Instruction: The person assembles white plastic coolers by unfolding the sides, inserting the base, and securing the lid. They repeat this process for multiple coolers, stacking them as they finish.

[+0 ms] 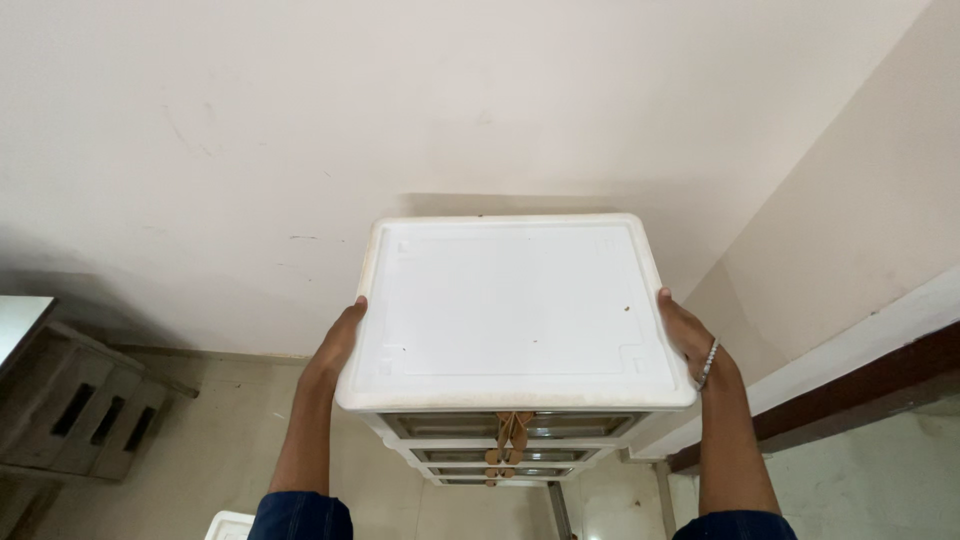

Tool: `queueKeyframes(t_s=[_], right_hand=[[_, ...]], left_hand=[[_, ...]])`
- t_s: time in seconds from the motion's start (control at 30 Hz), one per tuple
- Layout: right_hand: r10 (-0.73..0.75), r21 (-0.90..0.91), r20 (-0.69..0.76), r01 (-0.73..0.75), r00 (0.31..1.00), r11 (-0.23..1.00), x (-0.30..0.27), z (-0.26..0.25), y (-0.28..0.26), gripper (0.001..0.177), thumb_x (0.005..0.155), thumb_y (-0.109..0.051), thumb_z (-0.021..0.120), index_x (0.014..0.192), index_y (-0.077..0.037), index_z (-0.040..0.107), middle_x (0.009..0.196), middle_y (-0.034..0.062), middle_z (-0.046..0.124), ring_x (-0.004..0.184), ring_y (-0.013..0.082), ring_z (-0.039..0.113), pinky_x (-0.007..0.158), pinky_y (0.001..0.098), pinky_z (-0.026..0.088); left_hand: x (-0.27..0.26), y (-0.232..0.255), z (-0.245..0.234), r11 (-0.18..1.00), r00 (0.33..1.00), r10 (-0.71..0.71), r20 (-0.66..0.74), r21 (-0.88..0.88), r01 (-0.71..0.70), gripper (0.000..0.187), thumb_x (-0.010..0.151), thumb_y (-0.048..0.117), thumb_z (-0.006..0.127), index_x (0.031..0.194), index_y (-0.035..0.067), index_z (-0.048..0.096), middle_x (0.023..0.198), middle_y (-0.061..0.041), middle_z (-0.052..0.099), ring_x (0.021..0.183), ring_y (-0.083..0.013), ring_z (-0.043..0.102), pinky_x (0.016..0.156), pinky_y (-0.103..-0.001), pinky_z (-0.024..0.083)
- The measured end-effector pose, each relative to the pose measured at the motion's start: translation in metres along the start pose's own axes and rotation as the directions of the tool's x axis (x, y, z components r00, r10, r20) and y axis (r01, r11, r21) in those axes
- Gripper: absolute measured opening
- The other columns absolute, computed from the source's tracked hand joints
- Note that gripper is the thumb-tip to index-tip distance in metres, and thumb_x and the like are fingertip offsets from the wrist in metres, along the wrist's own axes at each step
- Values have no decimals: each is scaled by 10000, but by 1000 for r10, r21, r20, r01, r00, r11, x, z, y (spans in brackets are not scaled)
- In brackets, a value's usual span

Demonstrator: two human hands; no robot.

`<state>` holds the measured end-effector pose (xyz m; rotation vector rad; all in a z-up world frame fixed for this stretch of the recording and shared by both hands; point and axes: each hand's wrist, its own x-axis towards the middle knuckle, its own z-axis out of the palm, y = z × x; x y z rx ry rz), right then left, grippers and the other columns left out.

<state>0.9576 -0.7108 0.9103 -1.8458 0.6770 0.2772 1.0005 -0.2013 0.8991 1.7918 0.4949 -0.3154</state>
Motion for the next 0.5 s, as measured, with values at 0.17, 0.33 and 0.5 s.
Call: queueKeyframes(t_s=[0.17, 0.33, 0.5], right_hand=[[-124, 103, 106, 113, 987, 988, 27, -3, 16, 777, 1016, -611, 248, 1574, -85, 379, 1540, 190, 509, 1415, 306, 496, 1153, 418, 398], [-175, 241, 145, 137, 974, 961, 52, -3, 33, 766, 1015, -589, 293, 1554, -54, 389, 1480, 216, 549, 1359, 300, 538, 1100, 404, 450], [-368, 464, 224, 234, 902, 855, 65, -4, 41, 720, 1043, -525, 390, 1489, 36, 459, 1395, 228, 612, 1237, 279, 596, 1041, 382, 478]], left_hand=[[-10, 4, 0, 988, 998, -2, 66, -154, 12, 742, 968, 562, 444, 1530, 78, 447, 1533, -235, 505, 1414, -372, 488, 1161, -462, 381], [-7, 2, -3, 942, 990, 31, 137, -335, 17, 740, 946, 518, 528, 1480, 6, 490, 1456, -266, 575, 1312, -371, 574, 1072, -434, 467], [-3, -5, 1, 888, 978, 149, 148, -454, -66, 731, 932, 439, 614, 1444, -74, 520, 1379, -293, 629, 1226, -357, 631, 1009, -389, 503]])
